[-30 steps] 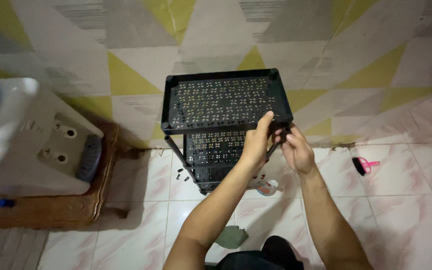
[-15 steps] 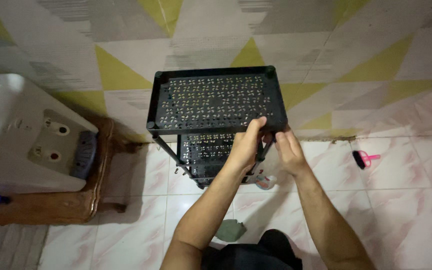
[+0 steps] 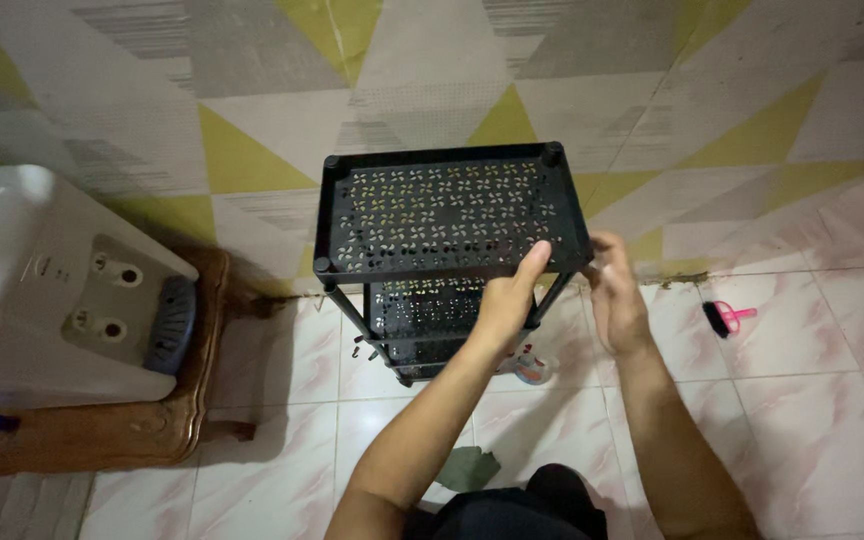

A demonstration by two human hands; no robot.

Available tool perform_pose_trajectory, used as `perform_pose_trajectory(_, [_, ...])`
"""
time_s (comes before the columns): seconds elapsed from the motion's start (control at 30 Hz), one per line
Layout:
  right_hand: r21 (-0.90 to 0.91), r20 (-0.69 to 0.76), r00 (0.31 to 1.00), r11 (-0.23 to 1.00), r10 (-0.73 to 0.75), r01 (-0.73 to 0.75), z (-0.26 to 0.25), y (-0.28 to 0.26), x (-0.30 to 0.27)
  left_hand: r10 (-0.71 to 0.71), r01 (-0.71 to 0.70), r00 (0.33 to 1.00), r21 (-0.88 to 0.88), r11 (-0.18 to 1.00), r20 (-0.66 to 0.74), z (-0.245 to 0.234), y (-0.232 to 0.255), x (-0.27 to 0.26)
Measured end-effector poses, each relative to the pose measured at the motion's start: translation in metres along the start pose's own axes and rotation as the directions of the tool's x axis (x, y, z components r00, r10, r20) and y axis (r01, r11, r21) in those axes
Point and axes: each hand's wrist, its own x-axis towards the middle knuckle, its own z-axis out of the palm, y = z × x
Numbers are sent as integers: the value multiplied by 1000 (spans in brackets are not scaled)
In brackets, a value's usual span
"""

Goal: The person wipes a perforated metal shelf with a cloth, then places it on a three-tier metal stand. They insert small black plastic feet into the corners of the top shelf and tap them into place.

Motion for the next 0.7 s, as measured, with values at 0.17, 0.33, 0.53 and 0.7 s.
perform_pose_trajectory(0.17, [92,4,993,989,116,-116,23,-24,18,163,-161,985,-47,986,57,16,-10,-7])
perform_pose_trajectory(0.33, [237,-18,989,962,147,-138,42,-22,25,295,-296,955,185,937,32,27,-16,-3])
perform_pose_trajectory(0.53, [254,-118,984,962,130,-97,39,5,20,210,-212,977,143,967,29,25,-18,1])
perform_pose_trajectory(0.7, [161,-142,962,964,234,-211,24,-7,14,95,-107,989,115,988,111,12,-30,-2])
